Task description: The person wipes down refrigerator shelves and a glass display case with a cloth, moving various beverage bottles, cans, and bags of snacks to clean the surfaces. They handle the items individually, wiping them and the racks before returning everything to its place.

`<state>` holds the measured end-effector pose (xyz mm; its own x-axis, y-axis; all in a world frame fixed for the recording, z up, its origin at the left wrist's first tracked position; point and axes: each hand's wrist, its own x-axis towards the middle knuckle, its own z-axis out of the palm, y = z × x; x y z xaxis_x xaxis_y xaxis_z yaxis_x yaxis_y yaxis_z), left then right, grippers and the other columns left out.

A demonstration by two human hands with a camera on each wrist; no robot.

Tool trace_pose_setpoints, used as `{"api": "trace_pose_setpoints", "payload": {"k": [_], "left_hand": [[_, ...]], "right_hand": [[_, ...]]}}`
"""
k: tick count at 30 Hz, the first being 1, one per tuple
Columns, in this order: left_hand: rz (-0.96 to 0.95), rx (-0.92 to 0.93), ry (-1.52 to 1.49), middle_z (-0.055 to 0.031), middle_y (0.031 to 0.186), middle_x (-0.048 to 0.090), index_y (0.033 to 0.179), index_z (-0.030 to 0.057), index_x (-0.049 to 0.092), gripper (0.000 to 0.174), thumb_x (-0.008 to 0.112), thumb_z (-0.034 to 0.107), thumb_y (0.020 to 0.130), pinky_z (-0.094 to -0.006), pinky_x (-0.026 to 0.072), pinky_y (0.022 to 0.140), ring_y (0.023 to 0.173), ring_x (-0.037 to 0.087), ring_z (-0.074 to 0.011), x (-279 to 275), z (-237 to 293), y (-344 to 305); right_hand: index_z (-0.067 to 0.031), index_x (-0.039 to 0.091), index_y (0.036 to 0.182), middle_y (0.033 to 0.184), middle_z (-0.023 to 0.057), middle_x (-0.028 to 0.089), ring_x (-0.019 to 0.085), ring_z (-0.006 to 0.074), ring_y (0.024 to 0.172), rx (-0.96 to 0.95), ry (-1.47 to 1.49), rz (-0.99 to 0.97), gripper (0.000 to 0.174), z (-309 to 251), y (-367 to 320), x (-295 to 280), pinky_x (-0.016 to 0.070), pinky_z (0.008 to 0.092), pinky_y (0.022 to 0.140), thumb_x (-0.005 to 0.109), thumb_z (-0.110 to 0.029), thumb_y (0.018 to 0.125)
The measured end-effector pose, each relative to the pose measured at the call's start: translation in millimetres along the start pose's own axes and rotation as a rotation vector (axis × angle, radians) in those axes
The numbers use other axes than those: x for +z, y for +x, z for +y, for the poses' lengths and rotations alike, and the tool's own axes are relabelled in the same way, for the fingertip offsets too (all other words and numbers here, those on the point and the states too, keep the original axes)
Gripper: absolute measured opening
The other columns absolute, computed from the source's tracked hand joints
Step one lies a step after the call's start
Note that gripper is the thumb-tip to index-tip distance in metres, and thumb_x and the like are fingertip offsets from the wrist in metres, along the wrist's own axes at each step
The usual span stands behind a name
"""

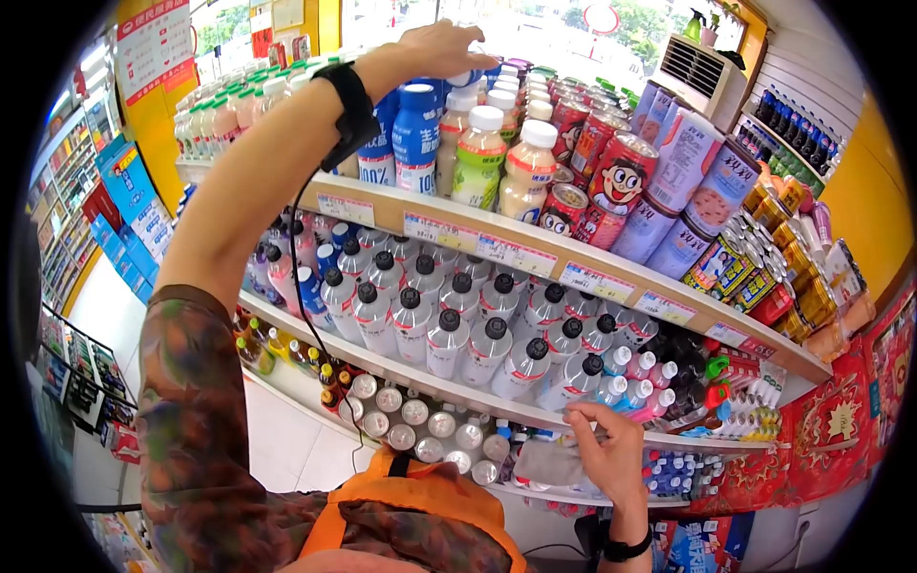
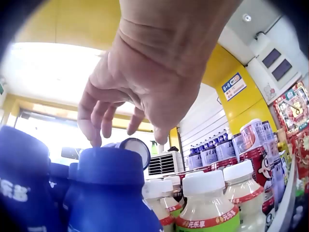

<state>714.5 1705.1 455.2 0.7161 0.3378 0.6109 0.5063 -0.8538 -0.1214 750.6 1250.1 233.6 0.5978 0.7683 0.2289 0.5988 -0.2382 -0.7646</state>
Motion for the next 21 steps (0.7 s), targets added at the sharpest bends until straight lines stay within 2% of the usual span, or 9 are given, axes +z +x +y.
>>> {"api": "trace_pose_setpoints", "payload": {"k": [3,4,7,10,13,16,17,19,21], "left_hand": [[-0.253,-0.138,-0.094,-0.0254,0.104,0.066,0.122,-0.0067,0.054,0.075,0.064,0.056,0.082,-0.0362,0.0581,0.059,0.076,0.071,-0.0314,-2.3,1.1,8.3],[-0.241,-0.179,-0.198,-0.0258,0.097,0.067,0.118,-0.0115,0.053,0.07,0.065,0.048,0.083,-0.0298,0.0557,0.047,0.064,0.07,-0.0275,-0.1,-0.4,11.8],[-0.284,-0.28,-0.308,-0.0204,0.08,0.064,0.098,-0.0107,0.06,0.054,0.062,0.042,0.085,-0.0285,0.0489,0.039,0.052,0.062,-0.0207,-13.0,5.8,12.1],[-0.254,-0.536,-0.52,-0.0152,0.073,0.06,0.092,-0.0077,0.059,0.05,0.06,0.042,0.088,-0.028,0.0453,0.037,0.049,0.057,-0.0175,-10.4,-10.0,30.9],[0.013,-0.761,-0.873,-0.0062,0.063,0.047,0.09,-0.0024,0.052,0.042,0.058,0.039,0.094,-0.0349,0.0564,0.05,0.046,0.047,-0.013,-23.2,-39.9,37.1],[0.115,-0.624,-1.144,-0.0014,0.06,0.037,0.089,0.0012,0.052,0.038,0.052,0.039,0.097,-0.0437,0.0621,0.07,0.049,0.046,-0.0078,-42.5,-64.1,9.6],[0.167,-0.69,-1.227,-0.011,0.059,0.048,0.081,-0.0013,0.052,0.038,0.058,0.034,0.093,-0.0438,0.0607,0.06,0.048,0.052,-0.0203,-46.0,-75.8,12.8],[0.134,-0.675,-1.373,-0.0086,0.066,0.056,0.086,0.0049,0.057,0.021,0.058,0.026,0.088,-0.0412,0.0542,0.066,0.054,0.054,-0.0189,-59.5,-109.2,4.7],[0.217,-0.596,-1.219,-0.0044,0.057,0.047,0.081,0.0096,0.052,0.03,0.049,0.036,0.094,-0.042,0.0545,0.059,0.045,0.046,-0.0158,-81.2,-113.0,-16.9]], "right_hand": [[-0.0002,0.07,0.097,0.08,0.006,0.072,0.065,0.0076,0.07,0.033,0.009,0.019,0.015,3.7,-5.8,-6.6,0.0468,0.0209,0.058,0.064,-0.012,0.09],[0.0,0.07,0.097,0.08,0.007,0.072,0.067,0.0094,0.073,0.039,-0.014,0.015,0.015,-0.5,-6.6,-11.2,0.0479,0.0217,0.059,0.064,-0.011,0.09],[0.0005,0.07,0.097,0.08,0.0076,0.072,0.066,0.0097,0.071,0.019,-0.014,0.069,0.015,17.6,-13.3,-13.7,0.048,0.0229,0.059,0.064,-0.01,0.089],[0.0013,0.069,0.098,0.08,0.0078,0.072,0.063,0.0082,0.07,0.075,0.028,0.093,0.015,30.8,-21.2,-17.2,0.0472,0.0226,0.062,0.065,-0.01,0.088],[0.0037,0.068,0.098,0.082,0.0091,0.071,0.066,0.0117,0.076,0.11,0.057,0.097,0.016,35.0,-22.4,-20.6,0.0484,0.0234,0.067,0.062,-0.009,0.091],[0.0037,0.068,0.098,0.082,0.0099,0.071,0.065,0.012,0.077,0.125,0.1,0.118,0.018,46.1,-23.8,-20.5,0.0484,0.0239,0.068,0.062,-0.012,0.092],[0.0036,0.068,0.097,0.082,0.0092,0.071,0.064,0.0109,0.075,0.128,0.116,0.114,0.017,44.8,-21.9,-20.3,0.0478,0.0234,0.067,0.063,-0.011,0.091],[0.0034,0.068,0.097,0.082,0.0076,0.071,0.062,0.0086,0.072,0.137,0.148,0.107,0.015,41.9,-15.8,-18.8,0.0468,0.0223,0.065,0.064,-0.009,0.09],[0.0038,0.068,0.098,0.081,0.0081,0.071,0.062,0.0093,0.073,0.098,0.145,0.082,0.017,38.7,-9.1,-14.1,0.0468,0.0229,0.065,0.062,-0.011,0.092]]}}
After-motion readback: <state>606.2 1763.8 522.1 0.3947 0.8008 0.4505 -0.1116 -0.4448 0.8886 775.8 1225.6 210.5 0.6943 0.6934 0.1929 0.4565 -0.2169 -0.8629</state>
